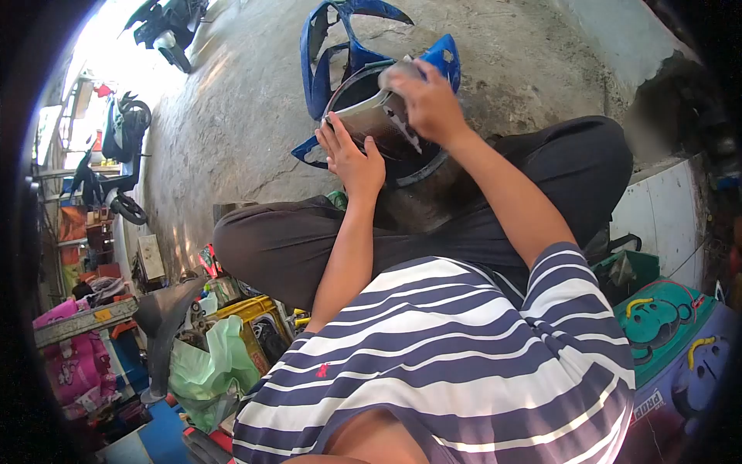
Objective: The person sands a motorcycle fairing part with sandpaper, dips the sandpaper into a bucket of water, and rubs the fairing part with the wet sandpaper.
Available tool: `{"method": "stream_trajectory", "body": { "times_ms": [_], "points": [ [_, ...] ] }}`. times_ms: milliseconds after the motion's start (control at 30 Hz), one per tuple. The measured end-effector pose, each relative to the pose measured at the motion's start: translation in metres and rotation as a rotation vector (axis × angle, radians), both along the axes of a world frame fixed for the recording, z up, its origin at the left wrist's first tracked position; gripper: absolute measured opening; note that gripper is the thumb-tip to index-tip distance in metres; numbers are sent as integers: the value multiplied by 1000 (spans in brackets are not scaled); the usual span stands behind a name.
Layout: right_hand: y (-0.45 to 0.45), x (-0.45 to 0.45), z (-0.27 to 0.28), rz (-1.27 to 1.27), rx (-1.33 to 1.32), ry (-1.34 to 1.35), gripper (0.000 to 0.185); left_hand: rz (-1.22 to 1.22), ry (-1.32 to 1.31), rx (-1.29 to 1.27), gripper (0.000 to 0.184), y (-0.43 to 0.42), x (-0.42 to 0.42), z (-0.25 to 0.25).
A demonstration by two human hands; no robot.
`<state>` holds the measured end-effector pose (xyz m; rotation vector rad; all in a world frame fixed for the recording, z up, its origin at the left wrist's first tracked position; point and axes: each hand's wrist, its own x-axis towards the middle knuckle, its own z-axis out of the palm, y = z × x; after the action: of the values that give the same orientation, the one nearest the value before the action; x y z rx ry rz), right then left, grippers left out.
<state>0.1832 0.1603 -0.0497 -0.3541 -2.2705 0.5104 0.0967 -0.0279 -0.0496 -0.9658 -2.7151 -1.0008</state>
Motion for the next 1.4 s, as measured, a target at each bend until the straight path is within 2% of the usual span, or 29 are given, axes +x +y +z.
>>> {"method": "stream_trajectory", "body": {
  "times_ms": [67,167,200,300,433,600,700,733,867,1100,1233,1267,1367,1400],
  "points": [
    [-23,4,1,157,14,13,38,0,-8,5,98,1,3,-1],
    [-12,8,7,51,105,1,41,-3,-10,-1,98,-1,2,2],
    [-2,4,6,-35,44,34,43,-7,-13,-3,98,-1,1,2],
    [-3,1,-1,-89,80,-28,44,-3,-16,0,96,-1,3,2],
    [-28,4,0,120,71,21,40,5,-20,-4,95,0,4,1],
    [0,-3,-5,-142,-10,68,42,-4,-9,-2,96,-1,0,3],
    [-29,3,-7,80,71,17,41,0,-21,7,95,3,3,2],
    [-36,7,4,73,125,-8,41,6,-22,7,94,3,2,2],
    [-2,-3,-7,-130,-5,75,39,2,-11,-13,95,-1,0,3],
    [-25,1,0,64,119,11,43,-7,-12,-5,95,-1,0,-1],
    [1,-4,-4,-143,-23,51,45,0,0,-15,96,0,-4,0],
    [-4,-4,-8,-151,31,20,46,6,-5,-11,96,1,-3,-1],
    [-29,0,-9,116,66,-4,45,8,-23,-7,95,3,2,0],
    [-35,4,2,107,134,-22,42,10,-26,-11,94,1,1,1]
  ]
}}
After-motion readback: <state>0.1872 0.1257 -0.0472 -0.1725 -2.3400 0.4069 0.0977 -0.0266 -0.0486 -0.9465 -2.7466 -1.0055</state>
